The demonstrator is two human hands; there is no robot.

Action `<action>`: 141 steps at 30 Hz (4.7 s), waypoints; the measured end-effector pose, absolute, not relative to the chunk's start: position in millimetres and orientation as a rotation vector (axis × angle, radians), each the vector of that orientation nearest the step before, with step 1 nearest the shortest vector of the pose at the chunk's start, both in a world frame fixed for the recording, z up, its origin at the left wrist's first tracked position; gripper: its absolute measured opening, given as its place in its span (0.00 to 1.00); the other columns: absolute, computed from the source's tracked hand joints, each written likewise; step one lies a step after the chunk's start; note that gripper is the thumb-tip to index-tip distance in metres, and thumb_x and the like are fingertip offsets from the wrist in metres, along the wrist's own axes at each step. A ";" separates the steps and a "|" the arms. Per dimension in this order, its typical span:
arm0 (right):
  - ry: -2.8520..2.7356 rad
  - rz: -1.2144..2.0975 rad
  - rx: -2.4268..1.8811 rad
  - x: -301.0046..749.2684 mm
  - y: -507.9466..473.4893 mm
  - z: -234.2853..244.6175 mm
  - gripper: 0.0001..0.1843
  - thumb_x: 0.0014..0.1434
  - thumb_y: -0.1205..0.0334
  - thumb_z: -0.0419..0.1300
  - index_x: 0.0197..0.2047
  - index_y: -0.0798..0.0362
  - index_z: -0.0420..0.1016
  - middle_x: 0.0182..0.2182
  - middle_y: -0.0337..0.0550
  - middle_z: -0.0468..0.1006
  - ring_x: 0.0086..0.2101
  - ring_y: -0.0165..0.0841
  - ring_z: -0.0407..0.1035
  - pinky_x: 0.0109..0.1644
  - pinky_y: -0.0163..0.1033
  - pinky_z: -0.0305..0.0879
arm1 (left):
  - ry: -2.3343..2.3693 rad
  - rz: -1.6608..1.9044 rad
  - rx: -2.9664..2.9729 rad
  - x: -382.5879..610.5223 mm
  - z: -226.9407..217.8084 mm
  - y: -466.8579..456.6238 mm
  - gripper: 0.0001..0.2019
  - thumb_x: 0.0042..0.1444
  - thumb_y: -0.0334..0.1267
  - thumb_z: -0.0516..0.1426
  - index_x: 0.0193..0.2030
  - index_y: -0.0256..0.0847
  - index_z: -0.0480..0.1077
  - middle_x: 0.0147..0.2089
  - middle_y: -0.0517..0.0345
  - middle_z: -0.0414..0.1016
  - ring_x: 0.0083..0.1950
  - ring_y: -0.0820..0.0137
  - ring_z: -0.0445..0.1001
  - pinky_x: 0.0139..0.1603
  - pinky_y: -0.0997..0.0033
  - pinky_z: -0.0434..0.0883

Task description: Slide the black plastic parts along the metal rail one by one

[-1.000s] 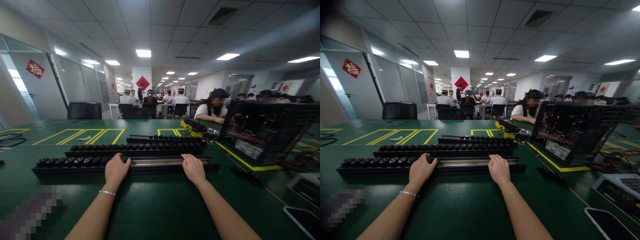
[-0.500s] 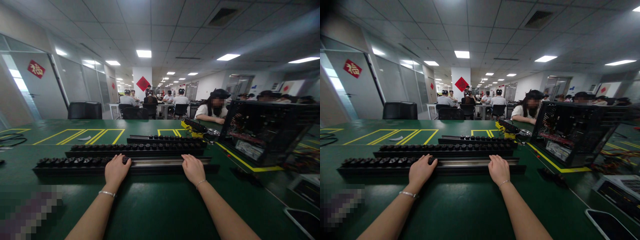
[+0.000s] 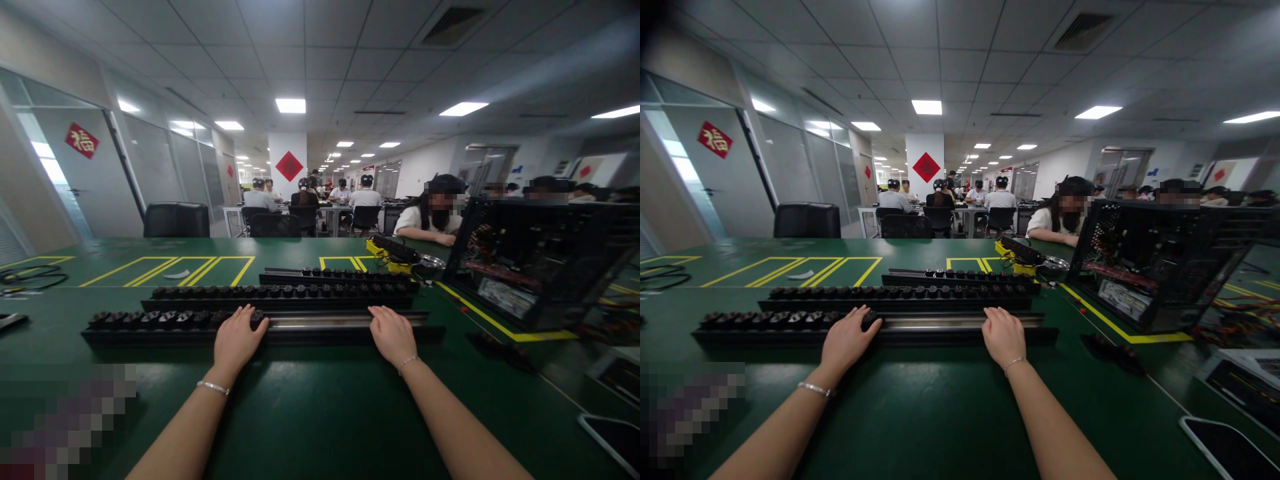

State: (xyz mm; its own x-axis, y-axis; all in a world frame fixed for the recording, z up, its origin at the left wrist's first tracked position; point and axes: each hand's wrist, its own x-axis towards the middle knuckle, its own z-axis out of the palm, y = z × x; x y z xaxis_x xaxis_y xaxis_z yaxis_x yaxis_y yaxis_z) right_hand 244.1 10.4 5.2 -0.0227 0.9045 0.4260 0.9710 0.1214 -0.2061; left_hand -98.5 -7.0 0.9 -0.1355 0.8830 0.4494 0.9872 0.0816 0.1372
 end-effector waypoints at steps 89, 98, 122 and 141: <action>-1.960 -0.199 -1.817 242.5 10.1 5.8 0.25 0.61 0.62 0.40 0.55 0.51 0.71 0.55 0.41 0.71 0.57 0.34 0.59 0.58 0.45 0.52 | -1.939 -0.364 -2.028 -71.9 4.1 -24.5 0.23 0.64 0.47 0.39 0.60 0.47 0.63 0.64 0.52 0.61 0.66 0.55 0.56 0.59 0.35 0.53; -1.969 -0.188 -1.823 243.6 10.4 5.1 0.26 0.62 0.61 0.40 0.56 0.51 0.70 0.56 0.41 0.70 0.57 0.34 0.58 0.58 0.44 0.51 | -1.952 -0.345 -2.030 -63.4 2.7 -24.6 0.28 0.61 0.55 0.39 0.61 0.43 0.61 0.66 0.47 0.58 0.66 0.53 0.55 0.60 0.37 0.53; -1.963 -0.198 -1.832 242.8 11.1 4.6 0.25 0.62 0.61 0.40 0.56 0.51 0.70 0.56 0.41 0.70 0.58 0.34 0.58 0.58 0.44 0.52 | -1.873 -0.332 -2.115 -57.3 1.2 -23.9 0.28 0.61 0.52 0.42 0.63 0.40 0.58 0.66 0.46 0.57 0.67 0.56 0.53 0.61 0.40 0.53; -1.964 -0.208 -1.826 242.5 11.2 4.6 0.25 0.62 0.61 0.41 0.55 0.51 0.70 0.55 0.42 0.71 0.57 0.34 0.58 0.57 0.43 0.52 | -1.832 -0.341 -2.151 -48.9 2.6 -23.6 0.26 0.61 0.49 0.45 0.63 0.40 0.59 0.66 0.47 0.57 0.67 0.58 0.54 0.64 0.44 0.52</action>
State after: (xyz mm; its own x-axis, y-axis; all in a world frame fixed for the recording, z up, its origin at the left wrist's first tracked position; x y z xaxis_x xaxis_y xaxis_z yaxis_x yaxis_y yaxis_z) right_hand 242.5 11.2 4.6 -0.0240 0.9079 0.4184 0.9754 0.1130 -0.1891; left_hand -48.9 -23.6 2.6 0.1613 0.9170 0.3648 0.9869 -0.1458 -0.0697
